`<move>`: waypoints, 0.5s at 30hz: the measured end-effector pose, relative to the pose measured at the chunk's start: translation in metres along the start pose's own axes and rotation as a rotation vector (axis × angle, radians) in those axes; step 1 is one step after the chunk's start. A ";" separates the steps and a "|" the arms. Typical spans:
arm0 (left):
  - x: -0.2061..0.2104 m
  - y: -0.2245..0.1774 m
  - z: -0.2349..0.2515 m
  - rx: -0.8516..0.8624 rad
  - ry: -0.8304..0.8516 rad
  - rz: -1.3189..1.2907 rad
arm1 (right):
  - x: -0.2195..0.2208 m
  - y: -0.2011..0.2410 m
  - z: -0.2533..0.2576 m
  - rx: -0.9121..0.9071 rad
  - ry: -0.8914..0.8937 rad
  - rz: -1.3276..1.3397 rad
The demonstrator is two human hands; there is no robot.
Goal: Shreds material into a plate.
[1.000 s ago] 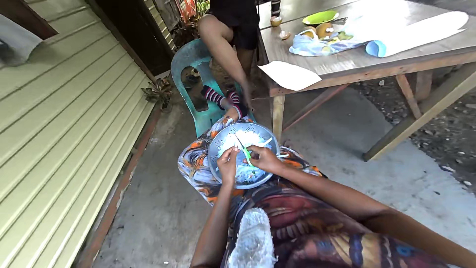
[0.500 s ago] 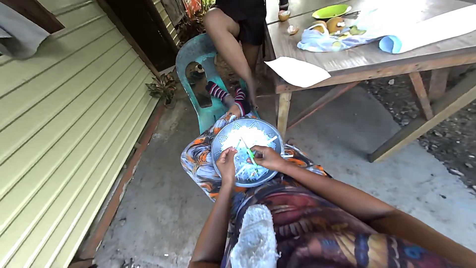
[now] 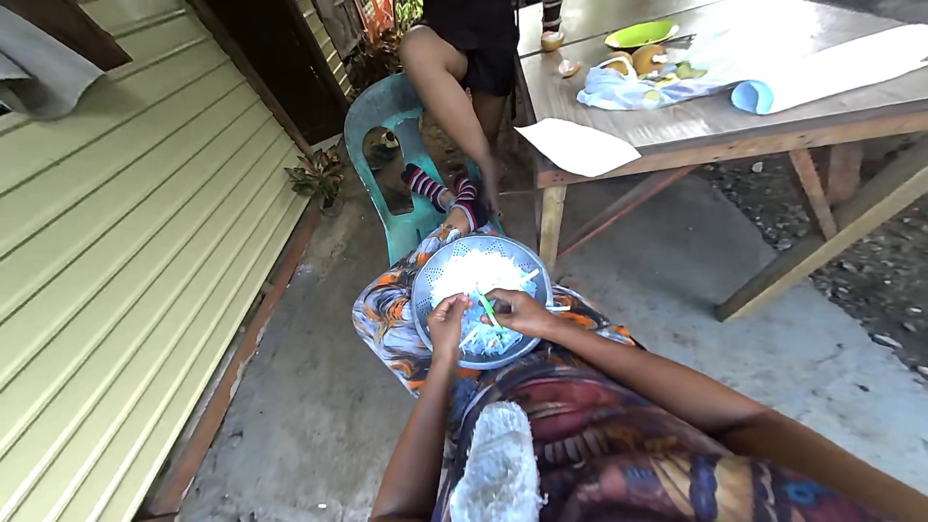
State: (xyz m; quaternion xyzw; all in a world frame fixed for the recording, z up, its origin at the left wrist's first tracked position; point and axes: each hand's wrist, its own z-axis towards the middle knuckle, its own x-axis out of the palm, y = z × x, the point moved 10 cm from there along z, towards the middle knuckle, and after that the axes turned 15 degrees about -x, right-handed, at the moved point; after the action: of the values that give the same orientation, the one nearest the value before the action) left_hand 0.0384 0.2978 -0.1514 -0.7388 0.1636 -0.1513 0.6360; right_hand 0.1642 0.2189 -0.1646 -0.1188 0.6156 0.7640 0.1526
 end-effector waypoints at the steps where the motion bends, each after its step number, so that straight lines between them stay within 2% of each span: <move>1: 0.001 0.001 0.000 -0.003 0.013 0.014 | 0.000 0.000 0.000 -0.001 -0.005 0.005; 15: 0.004 0.000 -0.002 -0.006 0.033 0.037 | -0.002 0.001 0.000 0.012 -0.017 0.002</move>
State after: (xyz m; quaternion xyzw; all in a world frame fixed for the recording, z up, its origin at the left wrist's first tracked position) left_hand 0.0415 0.2945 -0.1515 -0.7349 0.1884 -0.1512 0.6336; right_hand 0.1656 0.2179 -0.1625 -0.1107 0.6189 0.7614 0.1579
